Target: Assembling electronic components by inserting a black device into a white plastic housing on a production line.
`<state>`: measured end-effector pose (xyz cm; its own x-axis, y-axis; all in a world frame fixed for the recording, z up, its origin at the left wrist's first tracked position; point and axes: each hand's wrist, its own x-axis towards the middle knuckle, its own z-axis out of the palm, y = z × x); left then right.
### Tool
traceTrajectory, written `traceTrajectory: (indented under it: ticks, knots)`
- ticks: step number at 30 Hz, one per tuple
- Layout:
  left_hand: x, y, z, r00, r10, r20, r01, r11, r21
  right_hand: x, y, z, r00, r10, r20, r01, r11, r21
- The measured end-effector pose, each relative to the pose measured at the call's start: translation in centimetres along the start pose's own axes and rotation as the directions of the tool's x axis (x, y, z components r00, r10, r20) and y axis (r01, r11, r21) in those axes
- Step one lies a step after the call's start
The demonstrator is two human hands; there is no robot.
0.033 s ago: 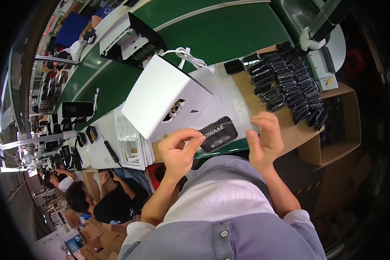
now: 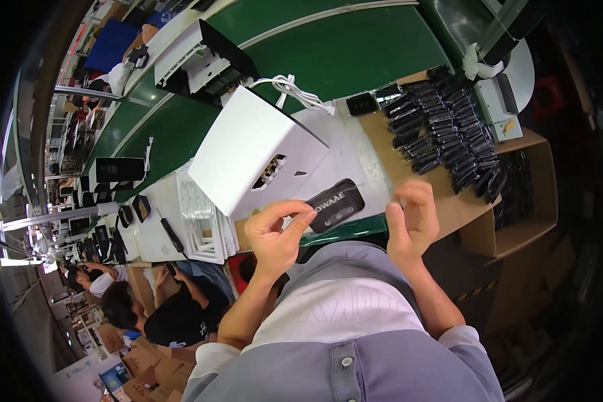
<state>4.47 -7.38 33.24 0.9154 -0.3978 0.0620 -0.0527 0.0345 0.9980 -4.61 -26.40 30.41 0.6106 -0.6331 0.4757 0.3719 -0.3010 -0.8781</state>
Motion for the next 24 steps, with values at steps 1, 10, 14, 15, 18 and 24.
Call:
traceTrajectory:
  ticks: [1,10,14,15,18,24]
  knots:
    - [0.2,0.0,0.2,0.995,0.102,-0.013,-0.100,0.989,0.112,-0.9,-0.3,-0.6,0.982,0.161,0.095,-0.167,0.984,0.062]
    - [2.0,-0.7,0.1,0.715,0.567,0.409,-0.695,0.514,0.503,-0.8,0.8,4.1,0.581,0.640,0.502,-0.808,0.526,0.264]
    - [3.4,1.5,-3.7,0.778,0.455,0.433,-0.627,0.517,0.582,-0.7,2.8,3.4,0.678,0.605,0.417,-0.725,0.643,0.246]
    - [4.4,2.3,-5.9,0.798,0.517,0.310,-0.566,0.465,0.681,-0.5,3.2,3.4,0.666,0.591,0.456,-0.731,0.638,0.241]
    - [10.3,4.2,-10.6,0.843,0.525,0.116,-0.334,0.343,0.878,-0.2,4.1,3.2,0.629,0.585,0.512,-0.749,0.631,0.199]
    - [18.1,0.8,-18.5,0.918,-0.343,0.198,0.097,0.678,0.728,-0.8,5.3,5.2,0.602,0.637,0.482,-0.796,0.525,0.300]
